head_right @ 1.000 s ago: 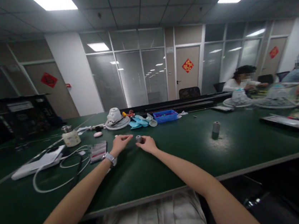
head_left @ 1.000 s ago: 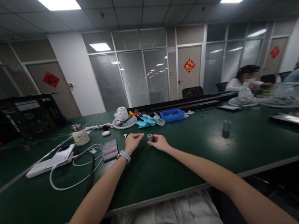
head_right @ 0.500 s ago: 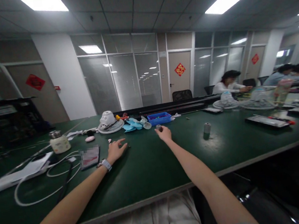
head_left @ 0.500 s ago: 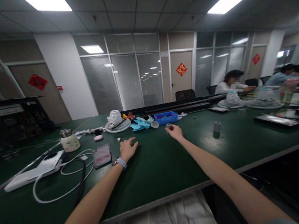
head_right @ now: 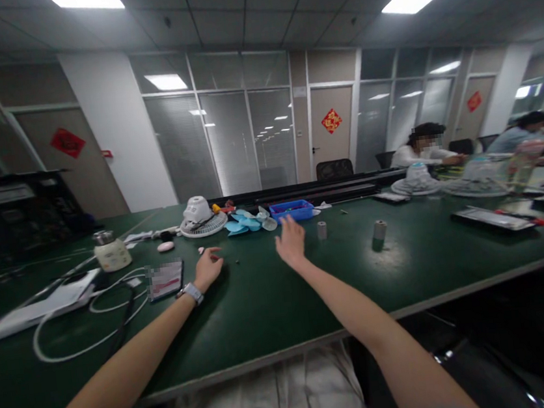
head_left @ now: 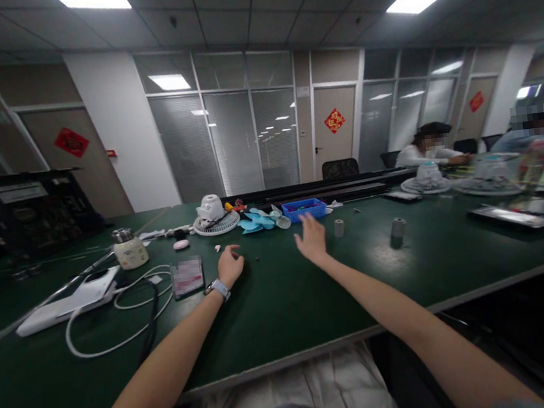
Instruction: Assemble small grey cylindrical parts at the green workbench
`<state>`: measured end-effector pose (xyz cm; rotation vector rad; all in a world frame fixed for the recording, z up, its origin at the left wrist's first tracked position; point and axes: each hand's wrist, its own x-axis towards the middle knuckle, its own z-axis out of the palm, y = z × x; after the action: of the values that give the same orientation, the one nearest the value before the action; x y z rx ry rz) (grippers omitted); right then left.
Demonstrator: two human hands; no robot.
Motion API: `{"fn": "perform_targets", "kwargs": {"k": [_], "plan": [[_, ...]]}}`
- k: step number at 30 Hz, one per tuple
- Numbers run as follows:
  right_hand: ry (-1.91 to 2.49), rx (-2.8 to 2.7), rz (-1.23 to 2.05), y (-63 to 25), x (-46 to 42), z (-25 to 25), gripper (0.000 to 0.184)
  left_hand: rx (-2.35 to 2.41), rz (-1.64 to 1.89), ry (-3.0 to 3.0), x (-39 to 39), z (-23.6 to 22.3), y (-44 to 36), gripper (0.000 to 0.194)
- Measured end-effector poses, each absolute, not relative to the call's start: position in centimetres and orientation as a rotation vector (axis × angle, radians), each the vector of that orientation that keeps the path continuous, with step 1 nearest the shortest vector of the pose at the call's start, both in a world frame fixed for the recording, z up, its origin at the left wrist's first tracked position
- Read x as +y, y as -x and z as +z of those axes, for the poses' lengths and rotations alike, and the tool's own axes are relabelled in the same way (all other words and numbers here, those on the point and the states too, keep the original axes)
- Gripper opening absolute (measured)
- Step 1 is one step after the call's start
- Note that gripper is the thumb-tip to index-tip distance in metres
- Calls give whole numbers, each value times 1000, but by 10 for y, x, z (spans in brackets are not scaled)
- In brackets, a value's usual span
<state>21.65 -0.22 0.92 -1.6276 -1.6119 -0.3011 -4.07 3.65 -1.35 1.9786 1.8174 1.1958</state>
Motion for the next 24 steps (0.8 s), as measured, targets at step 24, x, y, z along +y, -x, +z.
{"fn": "perform_targets", "kwargs": {"k": [24], "plan": [[1878, -1363, -308, -346, 16, 31, 32, 1792, 1153, -2065, 34, -13, 40, 36]]}}
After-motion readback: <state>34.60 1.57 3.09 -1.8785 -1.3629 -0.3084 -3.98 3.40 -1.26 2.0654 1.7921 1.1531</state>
